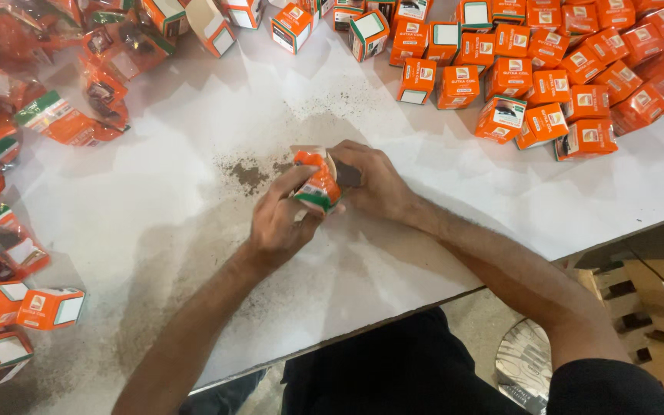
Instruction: The person picks up small orange product boxes from the table, opens and folds the box flaps, places a plastic-wrapped item inside, closes the box, and sets it onto a growing pile of finished boxes on the table.
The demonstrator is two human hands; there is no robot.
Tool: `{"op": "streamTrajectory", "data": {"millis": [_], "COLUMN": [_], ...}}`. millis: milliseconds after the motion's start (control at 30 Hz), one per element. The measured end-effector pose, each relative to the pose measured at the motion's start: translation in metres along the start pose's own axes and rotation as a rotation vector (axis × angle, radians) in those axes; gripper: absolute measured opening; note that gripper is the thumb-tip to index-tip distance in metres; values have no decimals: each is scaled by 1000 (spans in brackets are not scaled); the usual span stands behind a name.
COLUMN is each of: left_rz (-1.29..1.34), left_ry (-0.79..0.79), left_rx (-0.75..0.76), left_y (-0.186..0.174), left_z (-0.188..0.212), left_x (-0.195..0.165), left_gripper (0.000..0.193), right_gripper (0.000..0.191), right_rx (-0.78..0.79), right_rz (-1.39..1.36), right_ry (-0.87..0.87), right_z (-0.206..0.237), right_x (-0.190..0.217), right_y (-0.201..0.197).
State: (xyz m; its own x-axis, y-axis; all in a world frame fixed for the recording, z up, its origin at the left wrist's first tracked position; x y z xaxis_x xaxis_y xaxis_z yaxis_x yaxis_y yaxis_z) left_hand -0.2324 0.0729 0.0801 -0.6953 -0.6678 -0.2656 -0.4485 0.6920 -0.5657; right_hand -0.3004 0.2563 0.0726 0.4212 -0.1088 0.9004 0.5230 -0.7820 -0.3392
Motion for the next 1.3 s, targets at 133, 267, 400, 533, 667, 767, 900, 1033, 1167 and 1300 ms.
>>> {"op": "streamTrajectory", "data": {"millis": [133, 267, 400, 533, 667, 767, 900, 1033, 1167, 1300], "left_rz": [-112, -204, -216, -175, -11, 334, 611, 728, 454, 446], "left_ry": [-47, -134, -172, -383, -488, -764, -998, -1207, -1181, -1052], "left_rx": [24, 236, 214, 281, 214, -1, 136, 244, 468, 428], "left_y": [11, 1, 4, 18, 25, 25, 27, 26, 26, 27], "left_z": [-7, 0, 0, -6, -5, 2, 1, -9, -18, -20], "left_x": [15, 15, 8, 16, 20, 25, 37, 48, 48, 41], "left_gripper": [55, 51, 27, 13, 13, 60, 46, 34, 28, 24], "right_gripper": [56, 64, 54, 59, 59, 61, 58, 63, 65, 83], "right_rx": [-29, -38, -20, -48, -56, -38, -37, -57, -51, -114], "right_rz": [-20, 62, -12, 52, 45, 99, 65, 161, 195, 156], "right_ry": [25, -40, 57, -66, -23, 11, 23, -26, -35, 8], "right_z": [0, 0, 4, 4, 1, 2, 7, 7, 10, 12], "right_x": [0, 0, -2, 2, 3, 2, -1, -3, -6, -14], "right_y": [2, 4, 5, 5, 7, 6, 8, 11, 12, 15]}}
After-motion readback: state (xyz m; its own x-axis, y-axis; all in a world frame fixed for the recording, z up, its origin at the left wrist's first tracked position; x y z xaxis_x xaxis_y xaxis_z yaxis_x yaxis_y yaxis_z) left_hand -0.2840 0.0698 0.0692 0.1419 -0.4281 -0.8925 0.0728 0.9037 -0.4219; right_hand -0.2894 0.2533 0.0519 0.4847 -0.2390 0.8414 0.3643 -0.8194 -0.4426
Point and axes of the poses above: each hand's wrist, its own z-axis away from the middle knuckle, its own y-axis out of the palm, x = y × z, the point moved 2 cm from there along -z, towards the middle knuckle, and after that the axes turned 8 degrees about -z, right-handed, at the moved point
